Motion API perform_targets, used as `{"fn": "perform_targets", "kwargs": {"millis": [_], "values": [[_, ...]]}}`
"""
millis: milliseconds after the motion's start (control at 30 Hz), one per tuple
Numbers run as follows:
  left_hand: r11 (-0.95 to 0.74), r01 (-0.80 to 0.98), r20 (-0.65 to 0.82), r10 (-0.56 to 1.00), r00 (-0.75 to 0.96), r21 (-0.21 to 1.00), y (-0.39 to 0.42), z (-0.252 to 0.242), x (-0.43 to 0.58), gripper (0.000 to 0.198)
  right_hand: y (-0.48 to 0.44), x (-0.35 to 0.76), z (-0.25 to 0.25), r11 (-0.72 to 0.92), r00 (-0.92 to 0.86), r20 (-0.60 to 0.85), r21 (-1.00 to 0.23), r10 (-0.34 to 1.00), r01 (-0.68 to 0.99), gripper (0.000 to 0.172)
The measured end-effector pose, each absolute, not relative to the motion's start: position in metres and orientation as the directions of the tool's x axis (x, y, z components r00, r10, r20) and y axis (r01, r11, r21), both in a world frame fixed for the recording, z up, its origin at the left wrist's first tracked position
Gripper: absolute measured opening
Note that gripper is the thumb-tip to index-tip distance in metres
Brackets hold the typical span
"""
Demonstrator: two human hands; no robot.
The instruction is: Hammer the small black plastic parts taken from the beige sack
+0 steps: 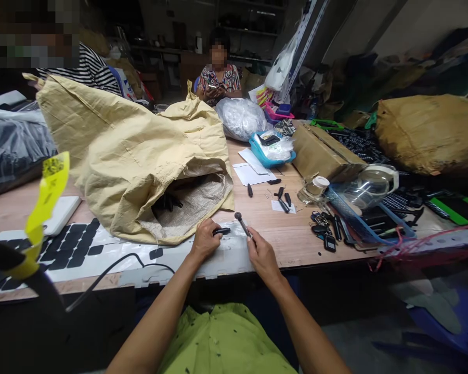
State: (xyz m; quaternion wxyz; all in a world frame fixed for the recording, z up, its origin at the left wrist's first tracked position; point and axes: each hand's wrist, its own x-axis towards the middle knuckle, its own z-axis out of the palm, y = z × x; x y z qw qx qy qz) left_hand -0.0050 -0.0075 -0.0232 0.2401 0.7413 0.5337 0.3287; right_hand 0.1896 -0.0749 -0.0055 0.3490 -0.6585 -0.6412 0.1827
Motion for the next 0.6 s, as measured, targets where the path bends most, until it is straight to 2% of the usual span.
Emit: {"fn": "perform_targets", "kwargs": {"millis": [100, 167, 233, 367, 500, 600], "values": [[-0.326, 0.656, 0.25, 0.945, 0.21, 0.68, -0.01, -0.023, -0.005, 0.02, -0.055, 0.204, -0.009, -0.003, 0.127, 0.246, -0.45, 0.961, 0.893, 0.041], [-0.329, 0.663, 0.247, 0.944, 0.217, 0.672, -0.01, -0.024, -0.004, 0.021, -0.047, 0.209, -0.013, -0.053, 0.132, 0.252, -0.298, 0.959, 0.953, 0.04], [-0.325, 0.664, 0.233, 0.946, 0.227, 0.673, -0.01, -0.025, -0.004, 0.016, -0.045, 0.21, -0.02, -0.084, 0.14, 0.284, -0.202, 0.949, 0.976, 0.04], [-0.312, 0.652, 0.205, 0.949, 0.238, 0.691, -0.007, -0.023, -0.005, 0.011, -0.048, 0.204, -0.032, -0.103, 0.134, 0.395, -0.097, 0.909, 0.99, 0.039], [-0.328, 0.56, 0.209, 0.941, 0.267, 0.761, -0.025, -0.007, -0.008, 0.018, -0.05, 0.2, -0.035, -0.097, 0.105, 0.472, -0.041, 0.876, 0.994, 0.035], [-0.366, 0.406, 0.174, 0.883, 0.436, 0.838, -0.067, 0.005, -0.008, 0.024, -0.049, 0.199, -0.035, -0.098, 0.093, 0.489, -0.015, 0.867, 0.995, 0.035]]}}
